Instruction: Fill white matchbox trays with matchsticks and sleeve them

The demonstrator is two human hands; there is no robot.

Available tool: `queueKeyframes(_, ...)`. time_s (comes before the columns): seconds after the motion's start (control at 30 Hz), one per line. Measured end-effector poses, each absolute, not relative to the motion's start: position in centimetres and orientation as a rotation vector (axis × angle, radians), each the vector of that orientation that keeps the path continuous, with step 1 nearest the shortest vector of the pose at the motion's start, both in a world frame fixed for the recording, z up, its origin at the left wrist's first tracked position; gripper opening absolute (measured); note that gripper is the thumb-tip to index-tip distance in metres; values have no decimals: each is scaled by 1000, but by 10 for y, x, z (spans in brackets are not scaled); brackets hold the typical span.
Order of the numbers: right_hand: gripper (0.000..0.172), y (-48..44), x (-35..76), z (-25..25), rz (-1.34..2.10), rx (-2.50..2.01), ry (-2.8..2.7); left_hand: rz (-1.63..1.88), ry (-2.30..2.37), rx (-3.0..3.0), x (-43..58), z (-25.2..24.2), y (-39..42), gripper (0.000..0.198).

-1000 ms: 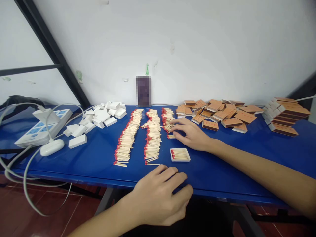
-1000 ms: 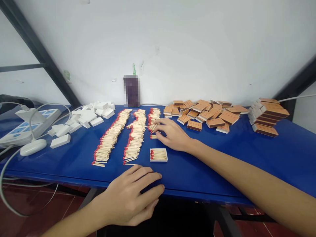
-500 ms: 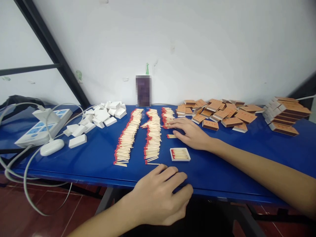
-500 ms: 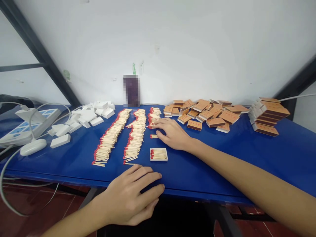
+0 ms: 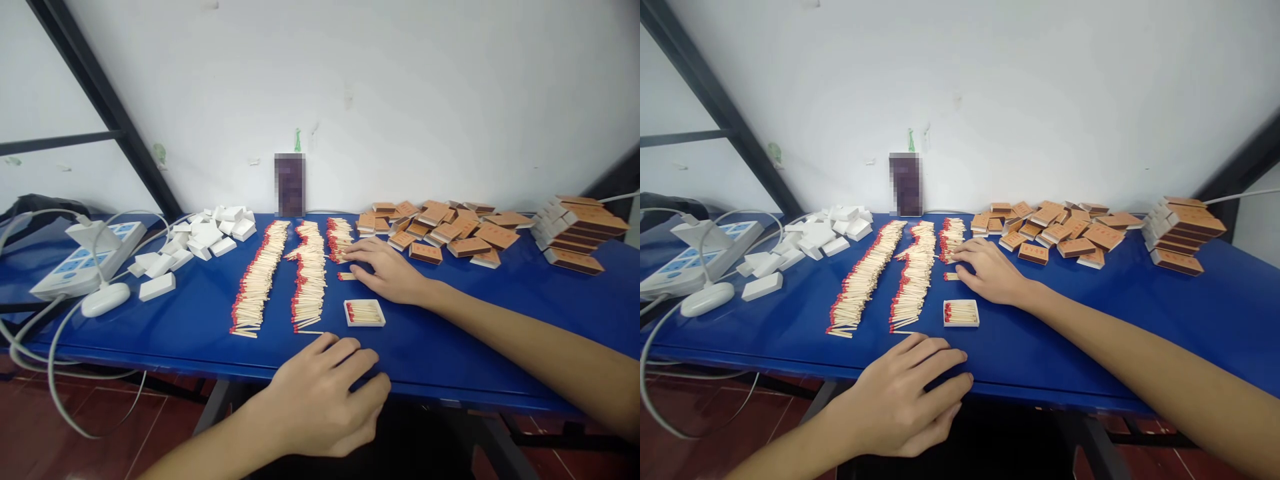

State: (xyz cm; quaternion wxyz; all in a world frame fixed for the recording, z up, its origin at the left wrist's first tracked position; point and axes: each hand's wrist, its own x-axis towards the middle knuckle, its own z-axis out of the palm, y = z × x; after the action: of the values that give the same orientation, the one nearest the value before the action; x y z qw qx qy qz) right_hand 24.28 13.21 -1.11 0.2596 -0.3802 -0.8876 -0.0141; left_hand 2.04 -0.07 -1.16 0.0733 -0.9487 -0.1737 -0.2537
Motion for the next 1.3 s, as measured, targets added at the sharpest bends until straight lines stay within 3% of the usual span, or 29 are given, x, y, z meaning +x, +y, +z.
queueKeyframes(0.97, 19, 128, 242, -8, 3, -742, -2354, -776, -516, -2843, 20, -13, 0, 19)
queueKeyframes(1.3, 19, 128, 242, -8, -51, -848, -2348, -770, -513, -2851, 20, -12, -1, 18)
